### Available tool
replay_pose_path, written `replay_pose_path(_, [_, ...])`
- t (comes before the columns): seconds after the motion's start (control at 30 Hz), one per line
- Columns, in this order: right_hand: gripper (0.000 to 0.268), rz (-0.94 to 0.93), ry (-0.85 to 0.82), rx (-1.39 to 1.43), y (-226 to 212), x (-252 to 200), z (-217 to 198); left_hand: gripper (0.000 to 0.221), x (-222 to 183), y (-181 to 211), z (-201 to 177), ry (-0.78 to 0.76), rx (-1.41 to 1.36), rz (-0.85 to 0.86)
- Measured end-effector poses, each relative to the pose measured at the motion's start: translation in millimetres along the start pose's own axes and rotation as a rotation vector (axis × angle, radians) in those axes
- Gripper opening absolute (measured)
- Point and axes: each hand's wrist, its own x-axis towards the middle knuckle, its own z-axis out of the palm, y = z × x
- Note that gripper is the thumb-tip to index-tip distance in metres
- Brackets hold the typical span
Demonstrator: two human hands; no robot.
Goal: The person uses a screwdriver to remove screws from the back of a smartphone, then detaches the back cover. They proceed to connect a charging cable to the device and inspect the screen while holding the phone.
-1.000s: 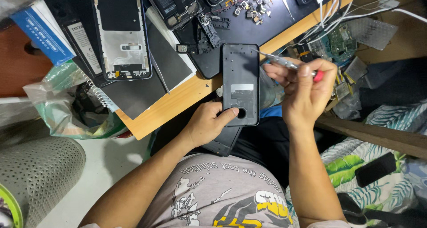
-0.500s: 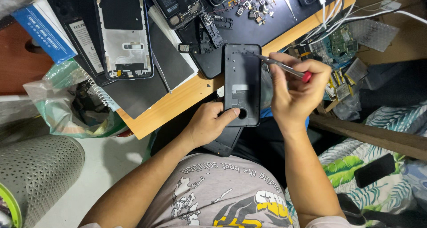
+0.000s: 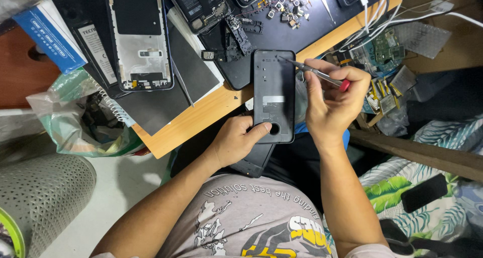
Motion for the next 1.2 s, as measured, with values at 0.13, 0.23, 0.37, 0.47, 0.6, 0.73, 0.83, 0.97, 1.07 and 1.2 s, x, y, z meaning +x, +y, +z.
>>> replay_pose_path(0.13, [0.037,-0.006,-0.035,-0.097,4.8,1.8,0.7,0.036,-1.1,0.3,0.3,0.004,-0.029,0.047])
replay_pose_path(0.23, [0.036,-0.003,-0.011,-0.046,5.6,1.6,1.6,0.037,-1.1,-0.3,-0.2,0.005,-0.019,0.046])
replay_pose_path(0.37, [0.036,0.035,0.022,0.038,0.7,-0.3,-3.9,0.038,0.9,-0.9,1.2,0.004,0.001,0.022])
replay_pose_path(0.47, [0.037,0.096,0.07,0.155,-1.7,3.2,-5.1,0.039,3.2,-0.6,1.7,0.002,0.009,0.012])
replay_pose_path(0.6, [0.032,0.322,0.191,0.504,-4.3,10.2,-2.6,0.043,7.7,3.0,0.9,-0.01,0.065,-0.06])
replay_pose_path(0.73, [0.031,0.455,0.15,0.562,-8.0,5.4,-5.3,0.04,10.8,9.0,-0.2,0.002,0.008,0.05])
replay_pose_path(0.83, [0.033,0.433,0.075,0.507,-2.7,-2.3,-9.3,0.044,11.5,11.4,-1.1,-0.002,0.049,0.019])
replay_pose_path(0.97, [0.036,0.314,0.019,0.387,6.9,-9.2,-6.3,0.051,9.4,10.6,1.4,0.022,0.084,-0.038])
replay_pose_path(1.07, [0.038,0.25,0.027,0.367,3.3,-11.1,0.2,0.051,5.6,7.1,0.9,0.034,0.022,0.034])
replay_pose_path(1.2, [0.038,0.206,0.033,0.341,-8.4,-6.0,7.0,0.064,-4.1,-3.3,0.8,-0.029,-0.138,0.126])
